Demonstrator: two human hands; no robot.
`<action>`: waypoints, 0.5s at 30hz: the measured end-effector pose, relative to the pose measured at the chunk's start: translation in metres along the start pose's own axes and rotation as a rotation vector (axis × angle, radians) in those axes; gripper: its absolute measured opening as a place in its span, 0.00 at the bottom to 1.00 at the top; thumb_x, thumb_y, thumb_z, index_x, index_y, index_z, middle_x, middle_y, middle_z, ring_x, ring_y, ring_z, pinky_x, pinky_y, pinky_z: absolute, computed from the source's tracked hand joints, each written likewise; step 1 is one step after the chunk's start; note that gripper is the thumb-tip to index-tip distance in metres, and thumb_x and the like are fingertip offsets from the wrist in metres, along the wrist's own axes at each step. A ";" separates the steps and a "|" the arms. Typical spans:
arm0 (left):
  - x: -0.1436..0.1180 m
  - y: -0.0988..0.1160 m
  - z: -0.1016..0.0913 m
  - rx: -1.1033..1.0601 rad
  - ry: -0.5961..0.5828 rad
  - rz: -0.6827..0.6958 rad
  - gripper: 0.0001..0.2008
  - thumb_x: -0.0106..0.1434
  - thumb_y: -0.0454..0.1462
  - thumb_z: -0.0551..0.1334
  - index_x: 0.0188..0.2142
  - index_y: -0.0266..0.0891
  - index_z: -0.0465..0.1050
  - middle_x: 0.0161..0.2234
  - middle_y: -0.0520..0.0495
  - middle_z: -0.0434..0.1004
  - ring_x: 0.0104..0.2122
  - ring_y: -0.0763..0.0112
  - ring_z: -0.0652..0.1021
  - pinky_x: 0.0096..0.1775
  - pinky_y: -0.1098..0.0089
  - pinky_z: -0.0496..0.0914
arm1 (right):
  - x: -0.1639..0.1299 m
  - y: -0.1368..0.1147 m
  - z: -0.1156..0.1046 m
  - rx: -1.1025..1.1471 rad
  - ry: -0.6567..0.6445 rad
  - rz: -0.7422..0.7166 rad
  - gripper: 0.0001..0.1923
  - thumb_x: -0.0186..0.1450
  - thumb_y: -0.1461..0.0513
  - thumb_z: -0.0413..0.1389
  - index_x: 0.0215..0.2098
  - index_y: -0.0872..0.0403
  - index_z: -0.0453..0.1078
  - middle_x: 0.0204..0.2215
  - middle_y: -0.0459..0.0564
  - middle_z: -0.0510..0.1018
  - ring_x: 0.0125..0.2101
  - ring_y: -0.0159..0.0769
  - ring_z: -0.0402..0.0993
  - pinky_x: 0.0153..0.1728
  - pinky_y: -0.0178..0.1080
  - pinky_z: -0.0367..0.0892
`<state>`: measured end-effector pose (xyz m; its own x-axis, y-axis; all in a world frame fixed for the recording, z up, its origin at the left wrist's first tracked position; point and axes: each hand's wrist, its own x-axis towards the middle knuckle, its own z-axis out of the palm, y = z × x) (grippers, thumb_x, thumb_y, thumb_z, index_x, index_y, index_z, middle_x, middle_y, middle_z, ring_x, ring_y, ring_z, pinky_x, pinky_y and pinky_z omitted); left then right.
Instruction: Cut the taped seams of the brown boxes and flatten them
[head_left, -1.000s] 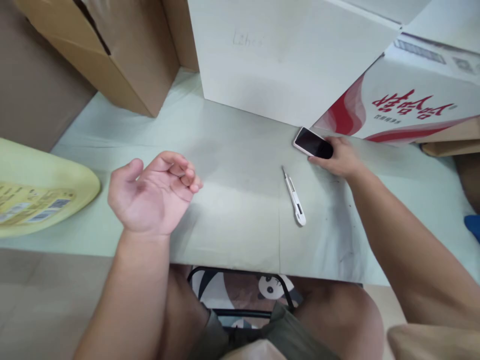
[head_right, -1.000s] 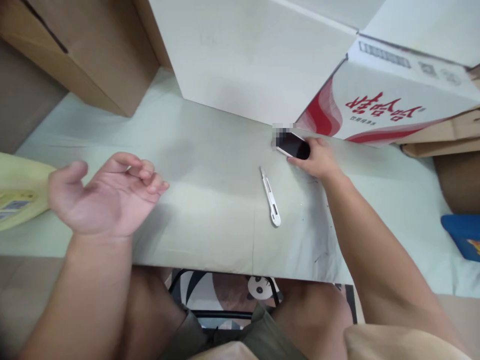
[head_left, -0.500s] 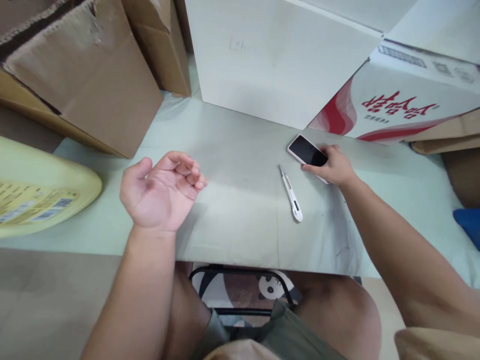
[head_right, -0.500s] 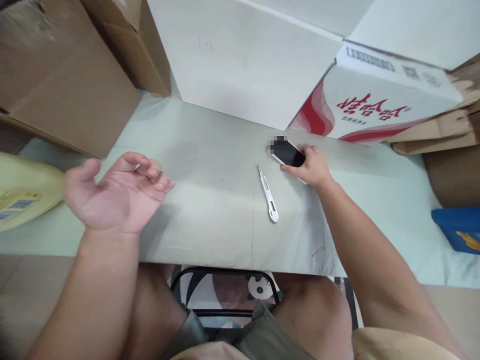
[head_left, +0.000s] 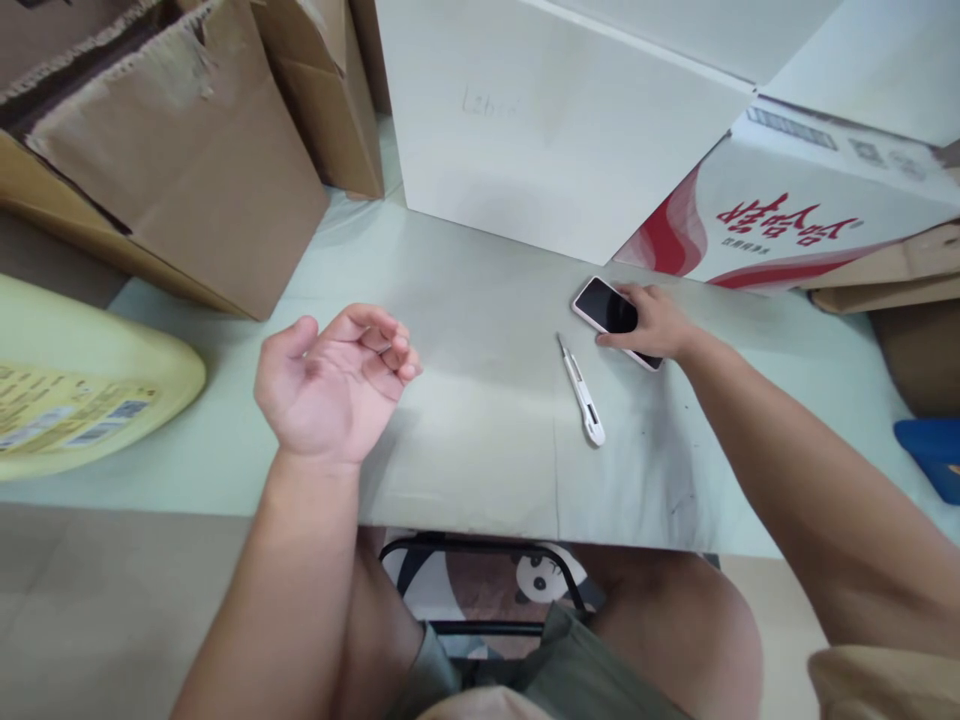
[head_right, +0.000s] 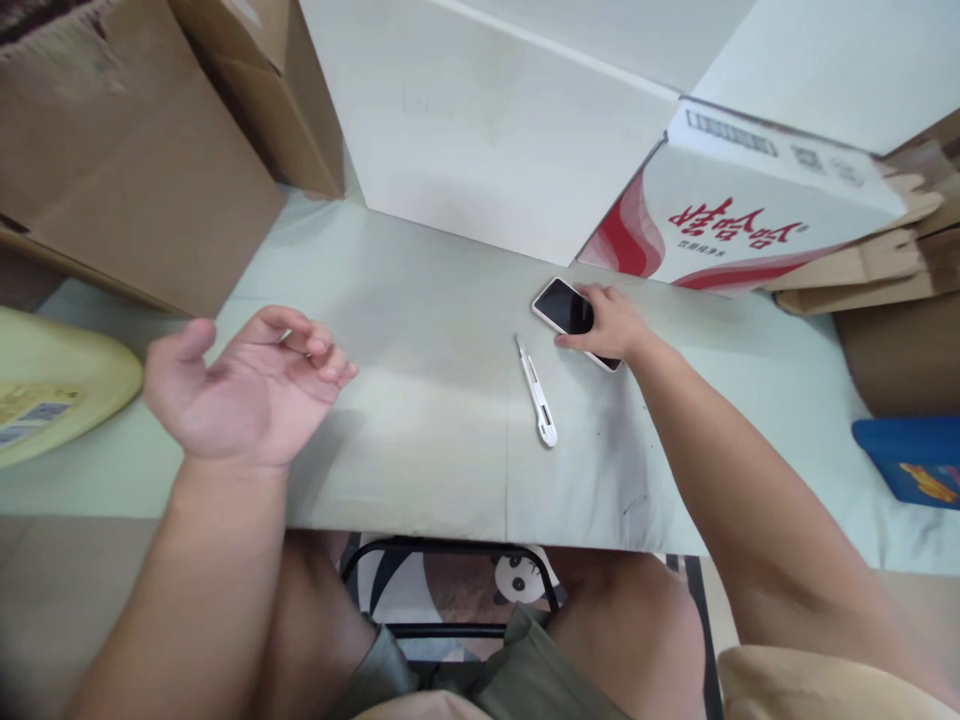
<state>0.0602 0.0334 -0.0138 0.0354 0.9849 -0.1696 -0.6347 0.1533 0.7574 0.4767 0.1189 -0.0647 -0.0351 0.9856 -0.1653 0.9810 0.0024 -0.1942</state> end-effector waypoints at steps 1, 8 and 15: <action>0.000 0.000 0.000 -0.002 0.001 -0.006 0.21 0.60 0.53 0.60 0.26 0.40 0.79 0.25 0.44 0.72 0.24 0.70 0.72 0.28 0.69 0.70 | 0.004 -0.002 -0.002 -0.015 -0.033 0.013 0.57 0.45 0.37 0.68 0.66 0.57 0.67 0.55 0.67 0.75 0.60 0.69 0.69 0.63 0.65 0.64; 0.000 0.000 -0.001 0.005 -0.015 0.001 0.20 0.59 0.53 0.60 0.26 0.41 0.79 0.25 0.45 0.73 0.24 0.69 0.72 0.28 0.69 0.71 | 0.004 -0.002 -0.004 0.034 -0.005 -0.052 0.56 0.47 0.38 0.68 0.69 0.52 0.66 0.57 0.63 0.75 0.60 0.68 0.69 0.65 0.66 0.62; 0.000 0.001 -0.003 0.009 -0.010 0.011 0.21 0.59 0.54 0.59 0.26 0.40 0.79 0.24 0.44 0.73 0.24 0.69 0.72 0.27 0.69 0.70 | 0.011 0.000 -0.006 0.028 -0.082 -0.026 0.55 0.47 0.39 0.70 0.69 0.45 0.65 0.52 0.59 0.77 0.59 0.65 0.70 0.60 0.64 0.67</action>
<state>0.0578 0.0336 -0.0149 0.0360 0.9873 -0.1548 -0.6285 0.1428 0.7646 0.4772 0.1310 -0.0608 -0.0769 0.9683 -0.2378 0.9738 0.0217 -0.2263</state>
